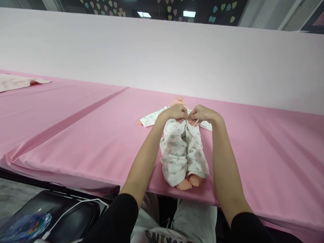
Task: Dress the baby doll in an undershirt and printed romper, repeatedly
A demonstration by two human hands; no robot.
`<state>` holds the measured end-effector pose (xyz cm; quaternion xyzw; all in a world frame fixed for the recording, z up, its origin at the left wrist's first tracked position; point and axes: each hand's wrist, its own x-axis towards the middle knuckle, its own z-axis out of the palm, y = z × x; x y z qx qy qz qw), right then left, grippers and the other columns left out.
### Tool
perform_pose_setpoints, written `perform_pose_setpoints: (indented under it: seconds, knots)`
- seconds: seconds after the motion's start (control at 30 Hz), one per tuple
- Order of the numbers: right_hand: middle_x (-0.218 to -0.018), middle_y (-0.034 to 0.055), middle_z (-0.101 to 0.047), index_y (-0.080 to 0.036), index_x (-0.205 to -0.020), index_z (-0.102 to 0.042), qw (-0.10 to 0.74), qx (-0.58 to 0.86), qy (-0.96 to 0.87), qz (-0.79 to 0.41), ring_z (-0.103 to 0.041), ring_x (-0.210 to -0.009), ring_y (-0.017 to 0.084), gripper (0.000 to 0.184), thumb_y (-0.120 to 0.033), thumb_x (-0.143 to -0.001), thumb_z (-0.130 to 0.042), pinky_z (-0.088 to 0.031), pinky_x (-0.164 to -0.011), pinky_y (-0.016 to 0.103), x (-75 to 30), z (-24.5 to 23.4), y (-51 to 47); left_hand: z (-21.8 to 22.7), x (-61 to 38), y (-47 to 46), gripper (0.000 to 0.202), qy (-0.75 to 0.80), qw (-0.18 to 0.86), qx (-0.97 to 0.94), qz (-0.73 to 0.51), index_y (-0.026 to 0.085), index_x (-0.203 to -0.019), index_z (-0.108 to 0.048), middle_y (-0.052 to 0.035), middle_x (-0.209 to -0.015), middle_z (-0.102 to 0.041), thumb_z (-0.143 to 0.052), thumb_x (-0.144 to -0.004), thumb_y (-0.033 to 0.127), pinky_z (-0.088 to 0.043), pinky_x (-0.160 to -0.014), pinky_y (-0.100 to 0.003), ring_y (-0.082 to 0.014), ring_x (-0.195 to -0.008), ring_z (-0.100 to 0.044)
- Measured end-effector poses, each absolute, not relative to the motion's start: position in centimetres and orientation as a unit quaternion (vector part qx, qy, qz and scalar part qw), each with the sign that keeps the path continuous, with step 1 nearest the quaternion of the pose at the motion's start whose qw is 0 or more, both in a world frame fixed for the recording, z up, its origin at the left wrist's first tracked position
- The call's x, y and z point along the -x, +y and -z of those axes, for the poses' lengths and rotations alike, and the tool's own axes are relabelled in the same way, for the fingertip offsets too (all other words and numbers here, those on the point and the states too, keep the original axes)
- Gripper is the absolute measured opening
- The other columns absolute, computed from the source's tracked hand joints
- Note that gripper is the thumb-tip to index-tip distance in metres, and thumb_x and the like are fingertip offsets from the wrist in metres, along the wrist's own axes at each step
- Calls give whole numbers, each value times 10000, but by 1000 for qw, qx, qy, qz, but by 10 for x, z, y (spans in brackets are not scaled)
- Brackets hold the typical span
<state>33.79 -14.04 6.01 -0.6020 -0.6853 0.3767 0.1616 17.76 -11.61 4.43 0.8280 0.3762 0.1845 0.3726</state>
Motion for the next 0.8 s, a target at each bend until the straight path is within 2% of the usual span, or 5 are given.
perform_pose_setpoints:
  seconds: [0.1, 0.27, 0.47, 0.67, 0.8]
  knots:
    - [-707, 98, -678, -101, -668, -641, 153, 622, -677, -363, -645, -611, 159, 87, -142, -738, -671, -559, -534, 241, -338, -59, -140, -42, -178, -113, 79, 395, 364, -825, -175, 162, -694, -599, -22, -598, -587, -529, -659, 169, -453, -510, -217, -122, -543, -566]
    - [-593, 72, -636, -110, -626, -603, 125, 651, -672, -330, -613, -528, 152, 187, -218, -659, -752, -548, -508, 256, -333, -53, -136, -35, -176, -106, 241, 424, 326, -835, -132, 201, -873, -638, 16, -544, -550, -576, -640, 210, -429, -500, -224, -125, -481, -530]
    - [-559, 48, -619, -125, -588, -587, 128, 631, -685, -342, -605, -540, 146, 107, -114, -677, -645, -538, -501, 233, -332, -44, -129, -33, -181, -110, 78, 440, 283, -839, -151, 195, -694, -573, 1, -526, -529, -526, -674, 254, -404, -478, -238, -134, -443, -514]
    - [-537, 50, -596, -136, -545, -558, 131, 629, -687, -341, -575, -499, 144, 136, -135, -659, -632, -530, -507, 257, -327, -46, -130, -36, -176, -110, 104, 445, 288, -830, -174, 184, -586, -508, -10, -547, -553, -583, -642, 229, -428, -499, -237, -141, -494, -559]
    - [-538, 38, -572, -139, -534, -525, 241, 625, -660, -340, -533, -472, 102, 186, -125, -698, -611, -525, -544, 241, -373, -50, -137, -42, -125, -104, 84, 487, 296, -786, -239, 174, -659, -565, -23, -668, -615, -641, -636, 204, -480, -581, -233, -145, -609, -617]
